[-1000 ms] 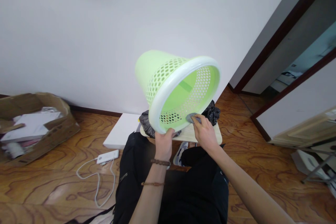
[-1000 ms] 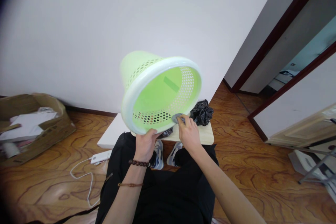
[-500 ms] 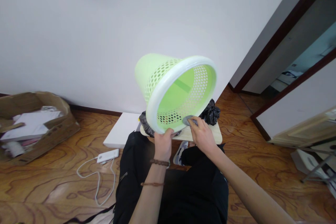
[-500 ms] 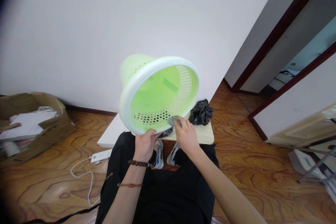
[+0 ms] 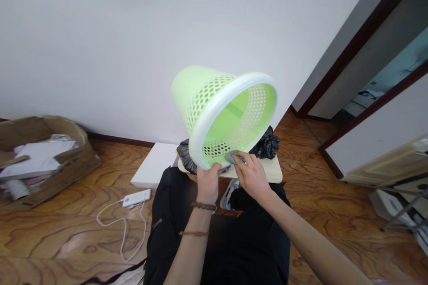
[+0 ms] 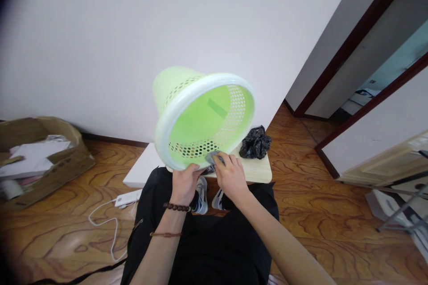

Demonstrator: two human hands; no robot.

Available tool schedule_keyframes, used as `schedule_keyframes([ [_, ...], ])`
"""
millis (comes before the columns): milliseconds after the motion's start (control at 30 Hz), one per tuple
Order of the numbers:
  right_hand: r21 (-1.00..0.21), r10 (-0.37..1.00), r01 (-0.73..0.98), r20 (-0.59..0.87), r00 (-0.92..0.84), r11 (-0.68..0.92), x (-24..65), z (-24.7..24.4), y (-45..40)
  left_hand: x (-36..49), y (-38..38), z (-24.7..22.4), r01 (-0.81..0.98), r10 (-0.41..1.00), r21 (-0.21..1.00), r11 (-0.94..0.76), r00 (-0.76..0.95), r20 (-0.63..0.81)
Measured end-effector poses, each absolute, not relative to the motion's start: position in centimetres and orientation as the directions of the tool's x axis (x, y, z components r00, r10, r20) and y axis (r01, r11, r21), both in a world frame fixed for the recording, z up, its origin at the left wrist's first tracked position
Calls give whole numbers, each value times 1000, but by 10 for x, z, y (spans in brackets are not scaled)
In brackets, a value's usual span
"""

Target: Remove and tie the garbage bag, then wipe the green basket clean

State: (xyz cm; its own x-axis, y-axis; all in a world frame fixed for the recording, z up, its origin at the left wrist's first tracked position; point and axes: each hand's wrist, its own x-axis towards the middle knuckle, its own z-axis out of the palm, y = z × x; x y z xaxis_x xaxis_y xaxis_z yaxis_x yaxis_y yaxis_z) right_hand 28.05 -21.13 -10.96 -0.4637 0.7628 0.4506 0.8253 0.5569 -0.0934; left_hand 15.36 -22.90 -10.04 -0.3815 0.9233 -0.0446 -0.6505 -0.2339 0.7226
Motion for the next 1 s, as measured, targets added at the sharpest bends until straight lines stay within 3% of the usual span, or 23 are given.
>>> schedule_keyframes([
  [200,52,765,890,491,-418,453,299,-105,-196,154,-230,-100,-637,922,738,-222,-384,-54],
  [333,52,782,923,515,-351,380,310,-102,-187,156,-228,-106,-598,917,774,-206,-394,-60],
  [567,-59,767,841,448,-459,538,280,-109,-216,157,-225,-112,-622,942,751,-219,-334,-2],
  [733,4,769,867,461,-443,498,280,-107,-207,163,-226,-112,-578,912,761,-295,-409,43],
  [1000,141,706,845,489,-512,516,304,-96,-186,171,-227,-121,-612,938,765,-198,-346,-34],
])
